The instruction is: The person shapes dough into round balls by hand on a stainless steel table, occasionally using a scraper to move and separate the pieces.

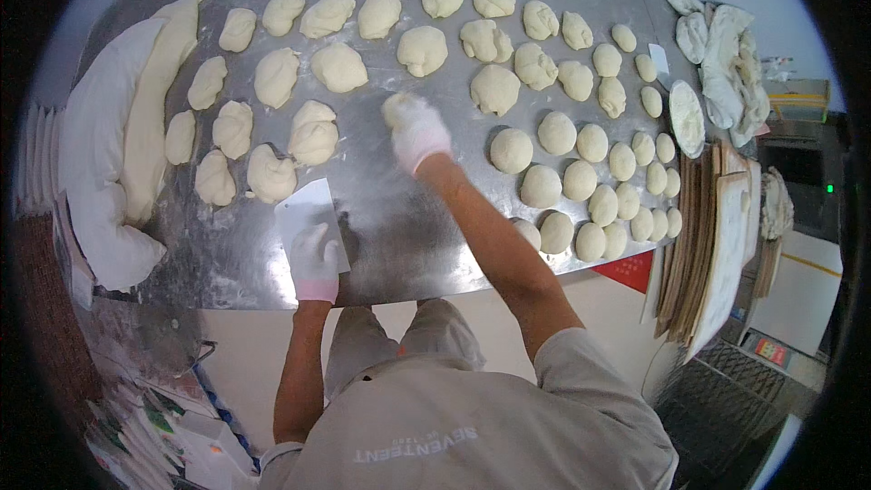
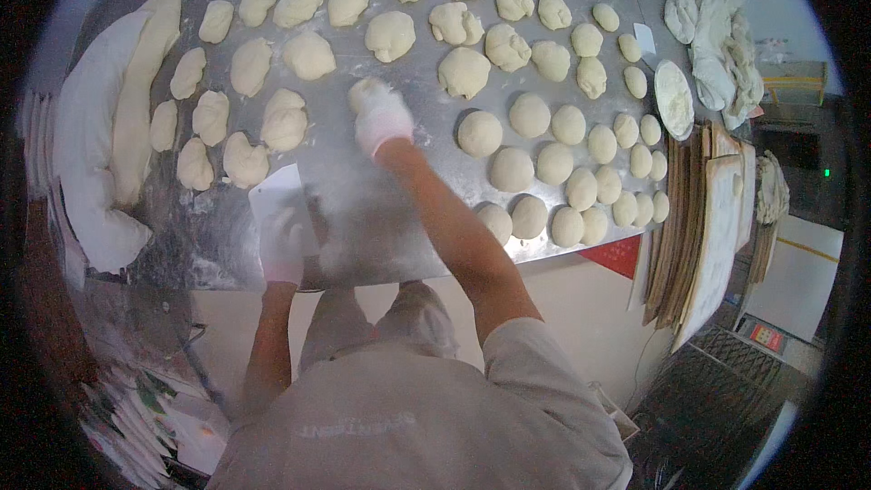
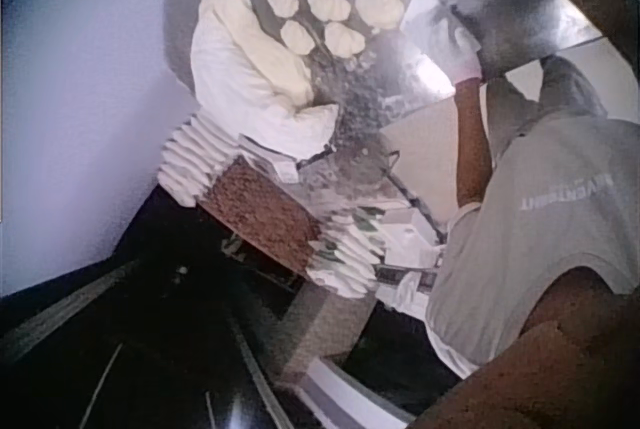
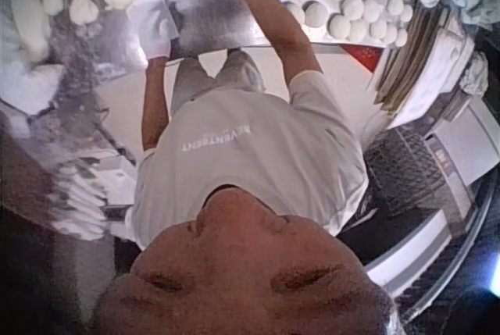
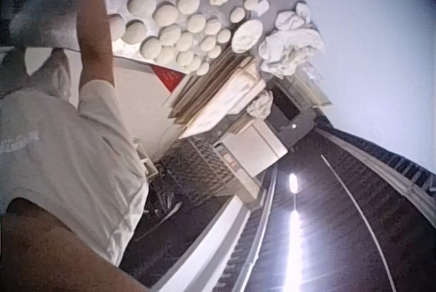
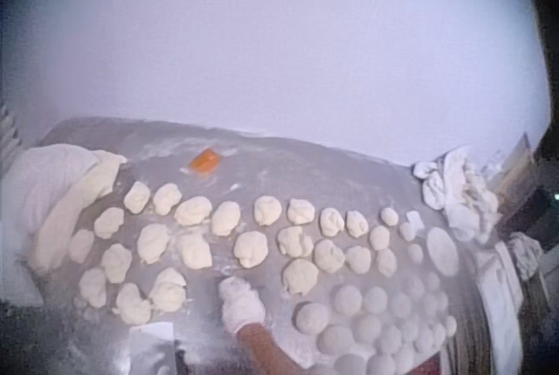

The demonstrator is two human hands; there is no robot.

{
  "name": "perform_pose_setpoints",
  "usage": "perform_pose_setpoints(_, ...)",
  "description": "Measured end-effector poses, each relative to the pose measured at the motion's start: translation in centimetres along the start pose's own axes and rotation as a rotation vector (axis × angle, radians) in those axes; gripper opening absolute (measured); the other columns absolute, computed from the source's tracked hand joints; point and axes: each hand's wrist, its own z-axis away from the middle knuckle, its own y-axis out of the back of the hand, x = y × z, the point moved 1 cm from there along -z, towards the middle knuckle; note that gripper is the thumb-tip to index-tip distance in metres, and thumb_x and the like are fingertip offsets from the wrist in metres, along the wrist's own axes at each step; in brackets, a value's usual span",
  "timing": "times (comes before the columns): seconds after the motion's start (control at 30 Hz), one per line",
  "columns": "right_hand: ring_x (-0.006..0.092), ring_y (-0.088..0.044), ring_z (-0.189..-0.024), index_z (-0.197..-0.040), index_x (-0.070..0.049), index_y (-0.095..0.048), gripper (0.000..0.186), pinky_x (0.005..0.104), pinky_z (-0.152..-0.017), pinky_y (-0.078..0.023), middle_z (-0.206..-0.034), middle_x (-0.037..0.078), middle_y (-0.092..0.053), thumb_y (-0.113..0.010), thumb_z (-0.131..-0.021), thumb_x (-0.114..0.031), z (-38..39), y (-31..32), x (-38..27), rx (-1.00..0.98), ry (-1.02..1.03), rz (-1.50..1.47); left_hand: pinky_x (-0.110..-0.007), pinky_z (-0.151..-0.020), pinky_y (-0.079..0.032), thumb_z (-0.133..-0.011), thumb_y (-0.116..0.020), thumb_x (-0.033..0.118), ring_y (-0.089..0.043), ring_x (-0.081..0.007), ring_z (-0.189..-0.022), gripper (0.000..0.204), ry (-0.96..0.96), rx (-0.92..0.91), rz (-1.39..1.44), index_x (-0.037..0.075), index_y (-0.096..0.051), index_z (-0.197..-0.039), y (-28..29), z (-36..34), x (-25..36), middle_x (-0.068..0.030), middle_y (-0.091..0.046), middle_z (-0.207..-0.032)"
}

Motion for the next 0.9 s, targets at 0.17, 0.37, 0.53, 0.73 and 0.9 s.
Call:
perform_pose_setpoints(0.17, 0.0292, -0.059, -0.112, -0.111, -0.013, -0.067, 0.033, 0.0389, -0.098, -0.047, -0.124, 0.011, -0.062, -0.058, -0.081, -0.005, 9.4, -0.3, -1.0, -0.120, 0.157, -0.279, -0.044, -0.097, -0.043, -0.084, -0.063, 0.010, -0.057, -0.0367, -0.109, 0.030, -0.061, 0.026, 0.023, 0.001, -0.064, -0.112, -0.9, 0.2, -0.8, -0.0207, -0.062, -0.113)
perform_pose_setpoints(0.37, 0.0303, -0.062, -0.105, -0.108, -0.001, -0.066, 0.028, 0.0382, -0.091, -0.049, -0.109, 0.016, -0.066, -0.060, -0.080, -0.005, 7.9, 3.3, 7.1, 0.131, -0.491, -0.435, -0.044, -0.094, -0.045, -0.086, -0.063, 0.013, -0.059, -0.0367, -0.105, 0.028, 0.025, -0.121, 0.078, 0.001, -0.066, -0.111, -1.9, 0.4, -0.5, -0.0209, -0.064, -0.108)
perform_pose_setpoints(0.53, 0.0370, -0.058, -0.103, -0.107, -0.001, -0.062, 0.028, 0.0428, -0.089, -0.047, -0.107, 0.018, -0.062, -0.060, -0.080, -0.005, 7.7, -0.2, 6.4, 0.273, 0.009, -0.181, -0.039, -0.096, -0.046, -0.086, -0.064, 0.014, -0.060, -0.0340, -0.109, 0.031, -0.038, -0.092, 0.171, 0.001, -0.064, -0.114, -4.0, -1.7, 1.7, -0.0196, -0.064, -0.115)
perform_pose_setpoints(0.73, 0.0357, -0.054, -0.119, -0.126, -0.005, -0.057, 0.050, 0.0406, -0.103, -0.044, -0.127, 0.020, -0.056, -0.070, -0.077, -0.009, 14.1, 1.2, -2.5, -0.249, 0.117, -0.560, -0.039, -0.100, -0.043, -0.086, -0.064, 0.021, -0.058, -0.0351, -0.112, 0.056, 0.063, -0.286, 0.196, 0.004, -0.048, -0.137, -5.2, -4.7, 2.9, -0.0220, -0.059, -0.123)
perform_pose_setpoints(0.9, 0.0392, -0.052, -0.120, -0.127, -0.001, -0.053, 0.054, 0.0425, -0.102, -0.043, -0.130, 0.023, -0.053, -0.070, -0.077, -0.012, 18.6, -0.8, -1.0, -0.061, -0.067, -0.359, -0.043, -0.097, -0.044, -0.089, -0.060, 0.027, -0.057, -0.0394, -0.109, 0.047, -0.046, -0.523, -0.043, 0.006, -0.051, -0.130, -5.8, -2.3, 4.0, -0.0221, -0.059, -0.116)
